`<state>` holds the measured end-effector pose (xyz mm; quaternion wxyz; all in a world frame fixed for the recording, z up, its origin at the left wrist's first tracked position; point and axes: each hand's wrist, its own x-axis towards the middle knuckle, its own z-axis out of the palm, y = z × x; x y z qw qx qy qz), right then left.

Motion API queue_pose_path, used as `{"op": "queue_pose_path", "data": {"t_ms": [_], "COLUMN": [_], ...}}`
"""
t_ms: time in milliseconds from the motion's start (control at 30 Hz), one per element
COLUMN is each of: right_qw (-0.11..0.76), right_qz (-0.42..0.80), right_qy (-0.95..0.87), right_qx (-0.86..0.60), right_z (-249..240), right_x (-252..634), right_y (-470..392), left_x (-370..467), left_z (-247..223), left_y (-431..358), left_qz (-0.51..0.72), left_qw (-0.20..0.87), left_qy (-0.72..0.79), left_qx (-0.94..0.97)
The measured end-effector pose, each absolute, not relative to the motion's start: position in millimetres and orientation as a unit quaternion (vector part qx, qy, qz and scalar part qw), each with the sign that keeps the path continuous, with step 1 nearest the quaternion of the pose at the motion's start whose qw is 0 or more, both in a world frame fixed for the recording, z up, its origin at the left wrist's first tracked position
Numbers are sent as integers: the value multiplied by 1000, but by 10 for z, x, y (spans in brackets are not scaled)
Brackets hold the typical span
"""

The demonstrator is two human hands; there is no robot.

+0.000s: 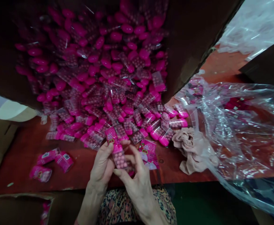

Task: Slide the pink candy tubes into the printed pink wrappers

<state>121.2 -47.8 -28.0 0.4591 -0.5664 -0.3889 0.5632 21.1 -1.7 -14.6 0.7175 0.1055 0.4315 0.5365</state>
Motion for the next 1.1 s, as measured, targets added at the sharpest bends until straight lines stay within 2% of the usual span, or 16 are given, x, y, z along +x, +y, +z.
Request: {"op": "queue_pose_path", "data": {"t_ms": [133,333,567,700,900,1100], "right_qw": [392,407,434,422,411,430], "right_qz": [543,531,676,652,534,615], "right_qy": [-438,-435,-343,-376,-478,-403], "right_qx": [-599,-603,-487,-506,-563,-524], "right_z": [-277,-229,-241,-263,-236,-297], "right_x": [1175,1179,1238,1200,1159,1209], "right_y": [-528,-519,-436,-457,-501,-465], "left_x": [226,291,213,195,190,160], "left_z": [-146,-100,-115,-111,-114,-190], "left_y": [-56,-133,-176,-187,-196,-224], "left_qz": [522,519,528,522,495,490], "left_qw": [721,713,708,679,651,665], "left_qy": [444,462,456,498,550,529], "left_qx": [104,94,112,138,171,196]}}
